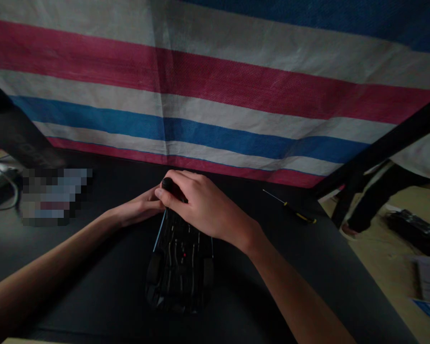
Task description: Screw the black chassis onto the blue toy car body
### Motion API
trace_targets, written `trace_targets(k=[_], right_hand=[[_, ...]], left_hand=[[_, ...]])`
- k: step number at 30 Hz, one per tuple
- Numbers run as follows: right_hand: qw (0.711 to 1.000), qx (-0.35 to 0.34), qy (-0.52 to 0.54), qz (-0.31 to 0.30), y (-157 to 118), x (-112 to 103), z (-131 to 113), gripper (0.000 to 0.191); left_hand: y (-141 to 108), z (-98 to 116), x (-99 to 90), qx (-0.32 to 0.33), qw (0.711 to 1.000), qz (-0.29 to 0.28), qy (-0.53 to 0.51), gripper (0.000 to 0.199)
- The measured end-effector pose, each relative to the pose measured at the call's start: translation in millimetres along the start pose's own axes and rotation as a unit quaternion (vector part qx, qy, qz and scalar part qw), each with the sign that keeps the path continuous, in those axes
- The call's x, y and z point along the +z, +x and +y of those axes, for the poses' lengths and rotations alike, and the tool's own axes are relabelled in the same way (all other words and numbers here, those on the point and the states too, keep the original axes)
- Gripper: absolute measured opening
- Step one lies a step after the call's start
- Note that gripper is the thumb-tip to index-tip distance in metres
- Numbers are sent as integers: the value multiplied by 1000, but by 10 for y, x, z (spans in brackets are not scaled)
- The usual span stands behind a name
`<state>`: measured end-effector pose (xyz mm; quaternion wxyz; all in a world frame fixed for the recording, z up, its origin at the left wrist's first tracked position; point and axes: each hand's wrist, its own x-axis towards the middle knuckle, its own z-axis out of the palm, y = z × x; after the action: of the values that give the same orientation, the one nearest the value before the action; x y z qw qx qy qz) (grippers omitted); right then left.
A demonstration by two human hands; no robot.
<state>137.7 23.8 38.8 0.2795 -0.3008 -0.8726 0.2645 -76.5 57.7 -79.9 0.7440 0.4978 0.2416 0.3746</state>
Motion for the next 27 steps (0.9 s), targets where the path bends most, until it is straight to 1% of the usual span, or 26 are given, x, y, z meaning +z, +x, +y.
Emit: trace_targets(k=[5, 10, 16, 19, 21, 23, 25, 27], right_hand=[[1000, -16, 0, 3, 1, -8, -43, 15], [1000, -19, -8, -2, 3, 6, -51, 15], [999, -12, -50, 8, -6, 38, -49, 13], [997, -23, -68, 10, -4, 64, -58, 9], [994, -44, -99, 26, 2, 92, -56, 11], [983, -69, -161, 48, 8, 131, -42, 12], [967, -81, -230, 71, 7, 173, -20, 12], [954, -78, -274, 90, 1, 211, -2, 20]], left_hand=[[1, 13, 14, 7, 1000, -6, 0, 70], [7, 0, -6, 11, 1000, -6, -10, 70], [11, -6, -18, 6, 1000, -4, -8, 73], [10, 5, -10, 13, 1000, -3, -6, 70], [15, 1, -18, 16, 1000, -5, -6, 65], [19, -13, -37, 13, 1000, -3, -6, 65], [20, -28, -56, 5, 1000, 6, -3, 68], [15, -32, -63, -3, 1000, 14, 2, 72]])
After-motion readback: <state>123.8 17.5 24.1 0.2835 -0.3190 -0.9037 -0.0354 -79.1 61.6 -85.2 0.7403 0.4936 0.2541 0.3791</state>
